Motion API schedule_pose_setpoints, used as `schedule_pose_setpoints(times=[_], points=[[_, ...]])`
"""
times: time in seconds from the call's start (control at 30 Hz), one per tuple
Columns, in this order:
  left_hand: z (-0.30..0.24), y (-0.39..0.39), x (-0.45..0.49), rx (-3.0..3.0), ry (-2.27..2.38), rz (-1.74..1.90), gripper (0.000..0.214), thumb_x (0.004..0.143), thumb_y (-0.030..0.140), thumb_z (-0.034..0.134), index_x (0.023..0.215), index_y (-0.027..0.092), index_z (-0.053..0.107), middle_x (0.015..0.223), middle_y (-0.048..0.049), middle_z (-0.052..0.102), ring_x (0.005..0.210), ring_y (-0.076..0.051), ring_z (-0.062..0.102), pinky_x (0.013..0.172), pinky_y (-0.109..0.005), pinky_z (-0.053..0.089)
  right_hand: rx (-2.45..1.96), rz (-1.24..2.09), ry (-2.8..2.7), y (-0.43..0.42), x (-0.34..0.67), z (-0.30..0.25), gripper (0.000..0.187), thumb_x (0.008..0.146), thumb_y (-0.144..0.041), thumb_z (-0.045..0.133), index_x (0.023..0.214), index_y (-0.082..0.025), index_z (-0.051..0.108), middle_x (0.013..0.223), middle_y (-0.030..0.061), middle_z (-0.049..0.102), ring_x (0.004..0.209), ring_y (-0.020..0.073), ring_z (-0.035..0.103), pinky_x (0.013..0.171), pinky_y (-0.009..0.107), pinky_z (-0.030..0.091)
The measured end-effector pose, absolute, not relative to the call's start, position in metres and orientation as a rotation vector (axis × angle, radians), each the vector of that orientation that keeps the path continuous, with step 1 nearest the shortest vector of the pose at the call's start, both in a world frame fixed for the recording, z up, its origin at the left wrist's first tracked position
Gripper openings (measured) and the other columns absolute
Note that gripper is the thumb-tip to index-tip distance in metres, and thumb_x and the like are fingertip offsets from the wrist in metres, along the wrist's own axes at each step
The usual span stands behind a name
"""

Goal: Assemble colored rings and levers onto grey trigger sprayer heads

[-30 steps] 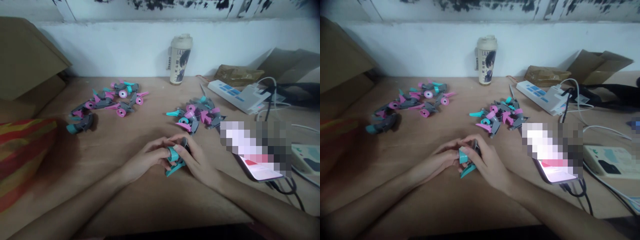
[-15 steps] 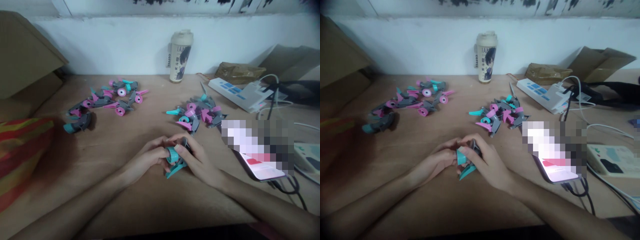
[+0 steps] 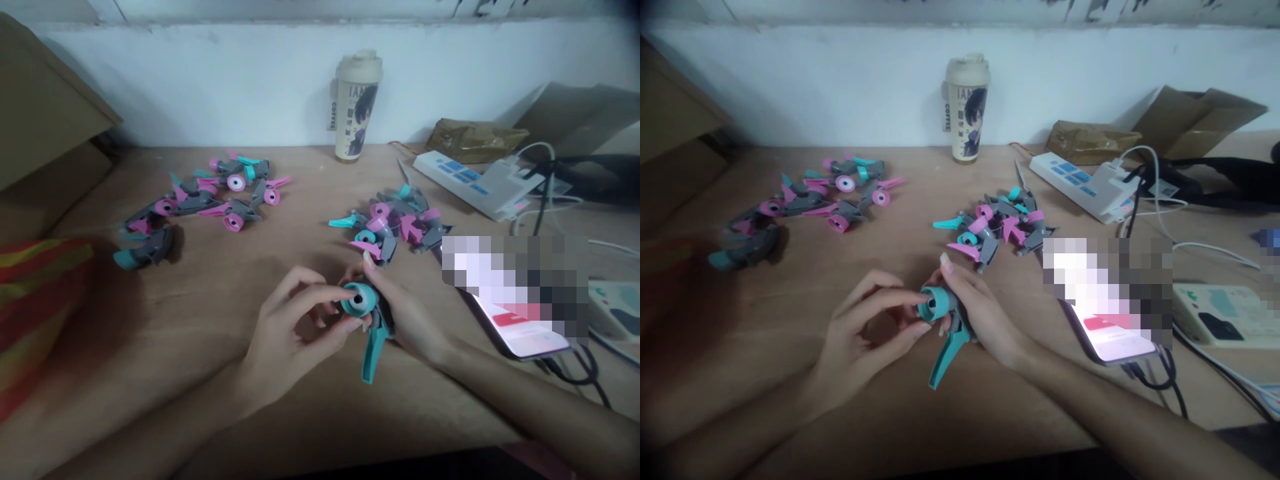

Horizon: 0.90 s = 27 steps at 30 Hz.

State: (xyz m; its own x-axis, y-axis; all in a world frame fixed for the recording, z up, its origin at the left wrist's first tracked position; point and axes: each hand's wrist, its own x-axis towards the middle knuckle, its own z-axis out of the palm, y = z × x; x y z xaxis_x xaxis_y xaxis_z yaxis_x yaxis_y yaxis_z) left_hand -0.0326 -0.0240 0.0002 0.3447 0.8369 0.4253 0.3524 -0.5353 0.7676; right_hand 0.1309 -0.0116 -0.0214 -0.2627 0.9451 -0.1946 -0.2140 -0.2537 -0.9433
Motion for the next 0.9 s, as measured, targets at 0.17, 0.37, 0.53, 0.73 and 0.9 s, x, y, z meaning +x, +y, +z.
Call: schedule_pose_setpoints(times=[0.17, 0.37, 0.53, 0.73, 0.9], points=[[-0.003, -0.0237, -0.0328, 2.056, 1.041, 1.14, 0.022, 0.077, 0.015, 0.066, 0.097, 0.024, 0.066, 0.086, 0.0009, 0.052, 0.066, -0.007, 0.054, 0.06, -0.02, 0.048, -1.063, 1.663, -1.075, -0.0114, 0.1318, -0.0209, 0.039, 0.085, -0.057, 0.044, 0.079, -0.02, 0.056, 0.054, -0.0047, 0.052, 0.041, 0.0062, 0.047, 0.039, 0.016, 0.038], [-0.0029, -0.0278, -0.0342, 2.104, 1.106, 1.131, 0.018, 0.085, 0.017, 0.056, 0.097, 0.023, 0.068, 0.085, -0.0008, 0.053, 0.073, -0.01, 0.055, 0.063, -0.021, 0.048, -1.085, 1.596, -1.152, -0.0118, 0.1308, -0.0197, 0.038, 0.085, -0.057, 0.045, 0.076, -0.021, 0.054, 0.055, -0.0052, 0.051, 0.044, 0.0073, 0.049, 0.042, 0.018, 0.043], [-0.0048, -0.0333, -0.0337, 2.177, 1.082, 1.14, 0.019, 0.086, 0.015, 0.053, 0.098, 0.023, 0.066, 0.088, -0.0014, 0.051, 0.072, -0.01, 0.053, 0.062, -0.021, 0.047, -1.128, 1.528, -1.254, -0.0145, 0.1295, -0.018, 0.035, 0.084, -0.054, 0.048, 0.072, -0.02, 0.051, 0.059, -0.0047, 0.05, 0.049, 0.0079, 0.051, 0.045, 0.019, 0.045], [-0.0055, -0.0307, -0.034, 2.181, 1.084, 1.129, 0.017, 0.086, 0.011, 0.054, 0.095, 0.021, 0.065, 0.088, -0.0006, 0.049, 0.075, -0.009, 0.053, 0.067, -0.021, 0.046, -1.144, 1.604, -1.191, -0.0152, 0.1283, -0.018, 0.035, 0.082, -0.054, 0.052, 0.074, -0.021, 0.052, 0.058, -0.0061, 0.049, 0.047, 0.0067, 0.051, 0.045, 0.018, 0.046], [-0.0078, -0.0319, -0.0334, 2.107, 1.116, 1.133, 0.016, 0.085, 0.011, 0.055, 0.093, 0.022, 0.064, 0.088, -0.0007, 0.05, 0.078, -0.01, 0.054, 0.069, -0.022, 0.047, -1.163, 1.656, -1.149, -0.0145, 0.1272, -0.0173, 0.036, 0.081, -0.055, 0.053, 0.072, -0.02, 0.051, 0.056, -0.0061, 0.051, 0.044, 0.0065, 0.052, 0.039, 0.016, 0.041]])
